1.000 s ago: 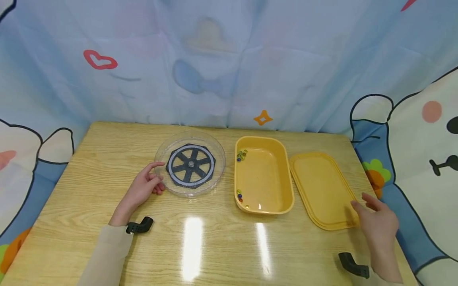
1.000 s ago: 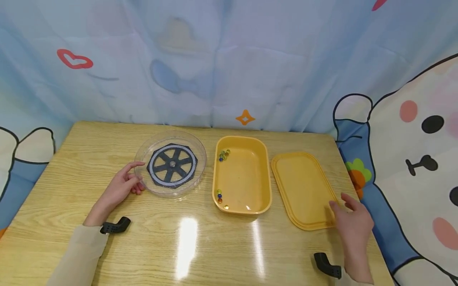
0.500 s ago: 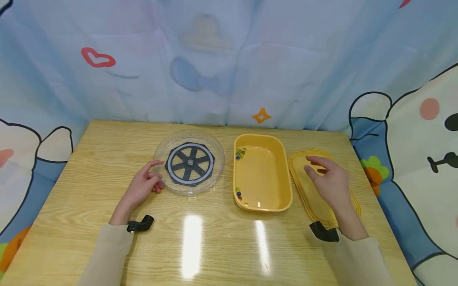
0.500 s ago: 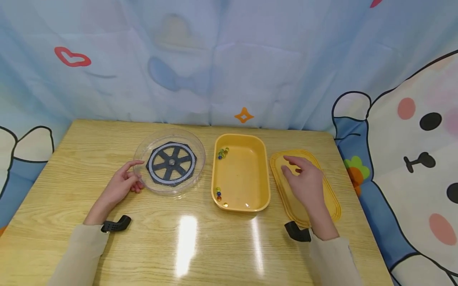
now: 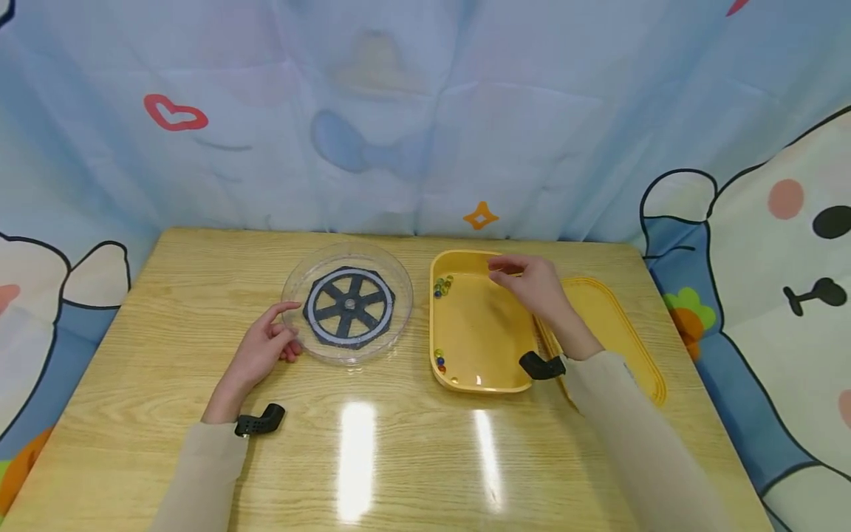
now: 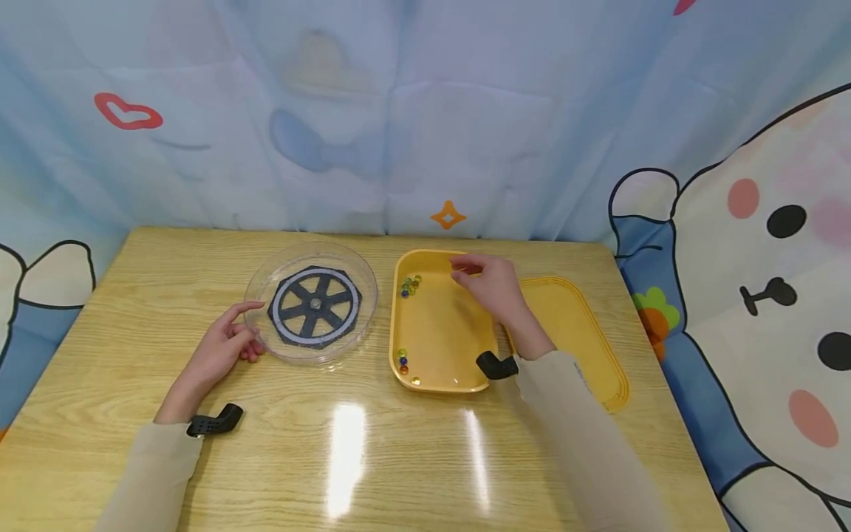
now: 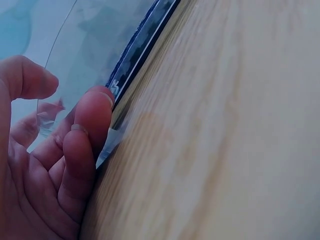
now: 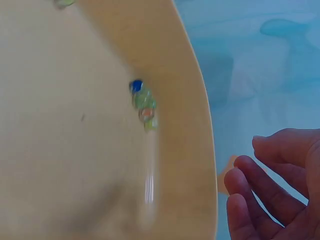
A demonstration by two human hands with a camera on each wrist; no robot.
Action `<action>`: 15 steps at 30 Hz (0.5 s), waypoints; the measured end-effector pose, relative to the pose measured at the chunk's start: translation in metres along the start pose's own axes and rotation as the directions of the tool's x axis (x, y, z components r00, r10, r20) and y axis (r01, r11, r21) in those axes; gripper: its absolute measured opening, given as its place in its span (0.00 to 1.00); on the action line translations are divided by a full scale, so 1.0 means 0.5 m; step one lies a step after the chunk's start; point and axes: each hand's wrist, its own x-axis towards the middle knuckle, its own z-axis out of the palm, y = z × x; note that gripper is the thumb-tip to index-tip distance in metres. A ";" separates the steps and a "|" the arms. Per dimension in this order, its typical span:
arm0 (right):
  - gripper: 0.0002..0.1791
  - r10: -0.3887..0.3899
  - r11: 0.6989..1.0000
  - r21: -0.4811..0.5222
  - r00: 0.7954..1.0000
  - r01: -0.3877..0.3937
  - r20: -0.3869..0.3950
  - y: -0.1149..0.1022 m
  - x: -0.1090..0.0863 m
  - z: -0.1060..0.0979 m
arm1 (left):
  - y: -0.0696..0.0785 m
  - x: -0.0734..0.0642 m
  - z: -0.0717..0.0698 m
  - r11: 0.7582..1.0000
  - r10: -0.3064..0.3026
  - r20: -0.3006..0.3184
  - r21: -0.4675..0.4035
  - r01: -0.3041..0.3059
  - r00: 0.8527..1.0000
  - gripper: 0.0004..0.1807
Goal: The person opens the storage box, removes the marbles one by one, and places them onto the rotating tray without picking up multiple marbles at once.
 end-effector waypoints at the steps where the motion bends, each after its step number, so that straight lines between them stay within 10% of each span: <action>1: 0.16 0.013 1.000 0.011 1.000 -0.013 0.010 -0.004 0.008 0.006 | -0.001 0.000 0.000 1.000 -0.001 0.000 0.000 0.001 1.000 0.26; 15: 0.13 0.071 0.997 0.028 0.987 -0.076 0.142 -0.001 0.073 0.093 | 0.002 -0.005 0.002 1.000 -0.020 -0.007 -0.002 0.020 1.000 0.26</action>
